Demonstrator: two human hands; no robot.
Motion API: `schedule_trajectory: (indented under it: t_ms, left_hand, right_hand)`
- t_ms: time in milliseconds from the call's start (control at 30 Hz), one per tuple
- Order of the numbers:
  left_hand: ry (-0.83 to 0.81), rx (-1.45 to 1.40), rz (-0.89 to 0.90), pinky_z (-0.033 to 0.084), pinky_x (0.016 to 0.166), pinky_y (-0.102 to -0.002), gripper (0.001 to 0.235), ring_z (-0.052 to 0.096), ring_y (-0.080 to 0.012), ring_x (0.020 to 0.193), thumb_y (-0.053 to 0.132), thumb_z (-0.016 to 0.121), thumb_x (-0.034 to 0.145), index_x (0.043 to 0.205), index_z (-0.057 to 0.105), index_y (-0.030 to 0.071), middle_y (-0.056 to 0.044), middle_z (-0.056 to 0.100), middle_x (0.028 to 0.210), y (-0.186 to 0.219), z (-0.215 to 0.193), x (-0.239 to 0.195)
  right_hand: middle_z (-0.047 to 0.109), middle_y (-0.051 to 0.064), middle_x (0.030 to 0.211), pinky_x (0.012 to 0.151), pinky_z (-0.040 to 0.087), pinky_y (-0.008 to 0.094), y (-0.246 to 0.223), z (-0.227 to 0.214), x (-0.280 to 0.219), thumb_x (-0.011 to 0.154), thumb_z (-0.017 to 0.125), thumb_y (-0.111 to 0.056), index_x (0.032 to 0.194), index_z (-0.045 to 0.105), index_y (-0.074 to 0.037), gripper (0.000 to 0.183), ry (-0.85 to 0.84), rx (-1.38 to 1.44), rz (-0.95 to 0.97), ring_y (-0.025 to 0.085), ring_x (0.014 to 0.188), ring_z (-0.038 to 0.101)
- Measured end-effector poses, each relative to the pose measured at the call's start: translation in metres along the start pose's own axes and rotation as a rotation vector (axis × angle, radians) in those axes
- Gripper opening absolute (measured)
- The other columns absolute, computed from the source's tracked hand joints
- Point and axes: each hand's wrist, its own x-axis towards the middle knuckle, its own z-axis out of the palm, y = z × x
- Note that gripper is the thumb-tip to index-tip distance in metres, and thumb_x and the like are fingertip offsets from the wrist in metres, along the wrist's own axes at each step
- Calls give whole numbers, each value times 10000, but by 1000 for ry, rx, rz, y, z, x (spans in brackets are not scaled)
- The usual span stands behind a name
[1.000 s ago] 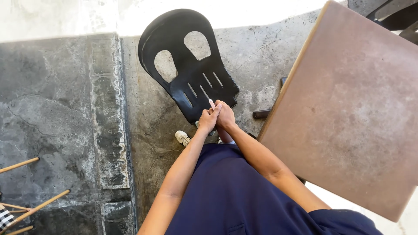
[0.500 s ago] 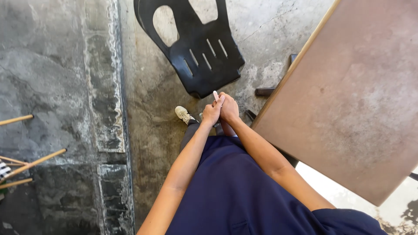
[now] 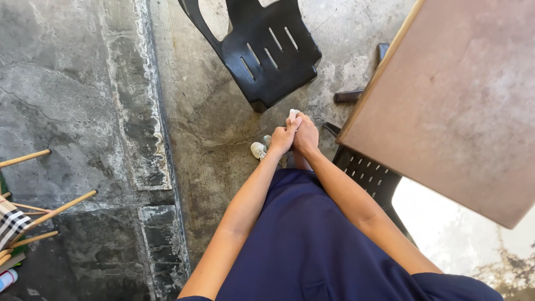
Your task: Wiping down outdoor plastic chairs and tables using a cleaning cloth and spray.
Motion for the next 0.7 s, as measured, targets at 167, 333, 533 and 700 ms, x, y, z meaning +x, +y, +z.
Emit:
schedule_trajectory:
  t_ms: [167, 333, 533, 700]
  left_hand:
    - [-15, 6, 15, 444, 1115, -489, 997, 553, -357, 1356, 865, 509, 771, 1223, 725, 3, -246, 667, 1331, 4, -10, 4]
    - [40, 66, 72, 470, 1087, -502, 854, 594, -362, 1307, 798, 515, 834, 1186, 744, 54, -230, 707, 1257, 44, -31, -6]
    - [207, -34, 112, 486, 1062, -511, 821, 607, -387, 1284, 758, 566, 843, 1203, 709, 34, -248, 715, 1214, 109, -51, -1]
    - [339, -109, 205, 445, 1114, -550, 943, 554, -457, 1331, 770, 536, 890, 1459, 392, 31, -333, 595, 1355, 143, -54, 4]
  right_hand:
    - [645, 201, 1021, 829, 553, 641, -23, -12, -3, 988, 535, -362, 1103, 599, -102, 291, 75, 61, 0, 526, 940, 685]
    - [635, 154, 978, 825, 558, 607, -27, -13, 30, 928, 671, -436, 1047, 613, -178, 290, 118, 197, -67, 473, 975, 676]
    - [598, 126, 885, 716, 559, 559, -58, -33, 101, 927, 704, -377, 974, 575, -166, 252, 125, 285, -309, 438, 921, 681]
    - [568, 174, 861, 675, 527, 575, -69, -45, 140, 914, 690, -338, 944, 533, -119, 272, 101, 291, -468, 487, 871, 654]
